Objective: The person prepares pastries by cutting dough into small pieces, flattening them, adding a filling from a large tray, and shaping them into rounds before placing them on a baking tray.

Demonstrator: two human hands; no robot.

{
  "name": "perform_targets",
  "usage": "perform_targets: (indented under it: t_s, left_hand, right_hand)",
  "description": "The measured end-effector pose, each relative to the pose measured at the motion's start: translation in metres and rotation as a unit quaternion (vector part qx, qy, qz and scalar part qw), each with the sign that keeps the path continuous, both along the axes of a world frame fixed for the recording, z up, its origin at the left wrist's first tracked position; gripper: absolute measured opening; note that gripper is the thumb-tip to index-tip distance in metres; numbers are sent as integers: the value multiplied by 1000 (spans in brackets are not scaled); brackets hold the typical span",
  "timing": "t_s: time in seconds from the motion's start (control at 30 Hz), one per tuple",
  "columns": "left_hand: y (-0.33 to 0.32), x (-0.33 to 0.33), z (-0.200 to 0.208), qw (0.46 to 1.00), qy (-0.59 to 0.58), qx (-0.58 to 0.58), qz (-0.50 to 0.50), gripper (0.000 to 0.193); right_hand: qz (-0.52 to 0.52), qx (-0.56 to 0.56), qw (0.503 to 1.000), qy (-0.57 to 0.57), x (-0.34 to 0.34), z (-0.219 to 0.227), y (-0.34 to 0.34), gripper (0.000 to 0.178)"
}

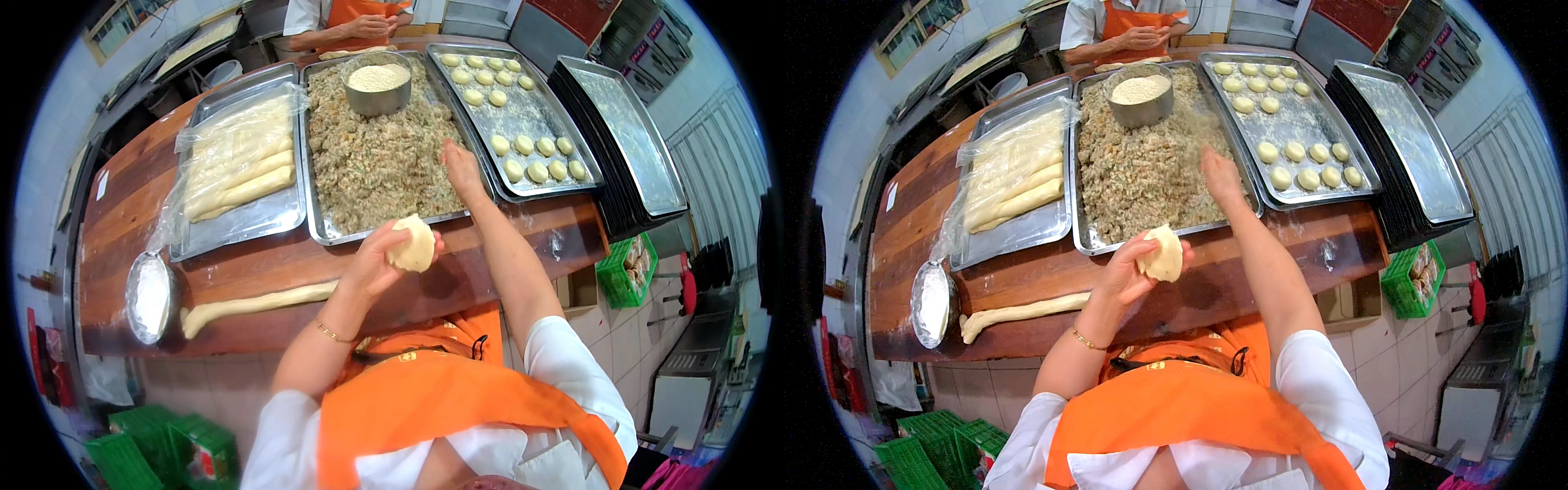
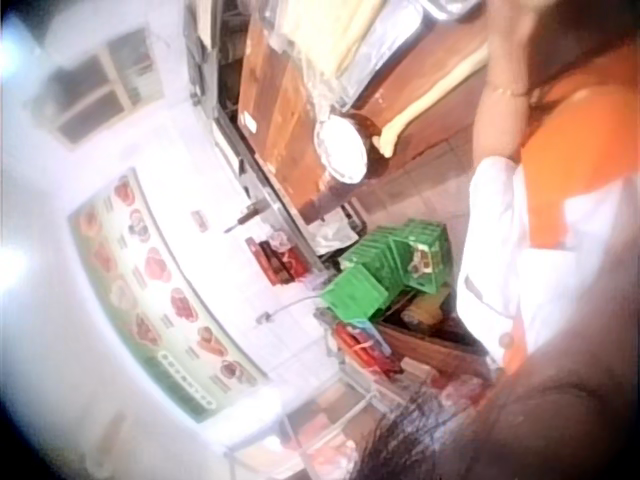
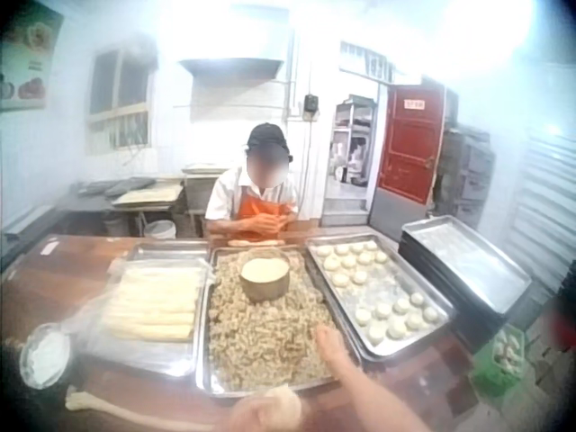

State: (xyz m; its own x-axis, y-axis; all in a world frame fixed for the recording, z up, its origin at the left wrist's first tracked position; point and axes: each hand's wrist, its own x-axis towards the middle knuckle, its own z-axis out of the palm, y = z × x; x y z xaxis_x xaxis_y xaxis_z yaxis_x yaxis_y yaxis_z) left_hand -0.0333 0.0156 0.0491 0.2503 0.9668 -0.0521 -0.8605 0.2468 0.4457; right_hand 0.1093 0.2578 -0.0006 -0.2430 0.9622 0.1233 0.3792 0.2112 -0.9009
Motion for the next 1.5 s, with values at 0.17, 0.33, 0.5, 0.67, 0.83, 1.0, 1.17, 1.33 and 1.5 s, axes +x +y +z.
perform_targets:
  t_s: [0.17, 0.33, 0.5, 0.67, 0.83, 1.0, 1.17, 1.33, 1.5]
  left_hand:
    - [27, 8, -14, 987, 14, -96, 129, 30]
    - [50, 11, -21, 970, -18, -158, 182, 33]
    - [87, 11, -48, 962, 2, -172, 214, 29]
    - [100, 12, -30, 957, 55, -158, 236, 31]
    - [120, 12, -24, 942, 25, -216, 257, 26]
    - [126, 7, -29, 950, 27, -182, 252, 28]
    - [107, 1, -27, 970, 92, -76, 210, 21]
    - [96, 4, -24, 971, 112, -81, 195, 21]
    - [98, 6, -34, 972, 33, -79, 220, 22]
  right_hand:
    - [77, -206, 924, 312, -4, 6, -11, 42]
    - [56, -358, 782, 507, -9, 38, -24, 38]
    - [93, -281, 870, 395, -10, 26, -22, 44]
    - [120, -212, 917, 317, -6, 21, -29, 39]
    - [188, -57, 937, 291, -14, 67, -76, 36]
    - [147, 332, 927, -95, -10, 60, -93, 42]
    - [162, 232, 959, -25, -5, 66, -94, 34]
    - [162, 180, 970, -13, -8, 66, -91, 26]
    - [202, -106, 956, 185, 1, 56, -78, 26]
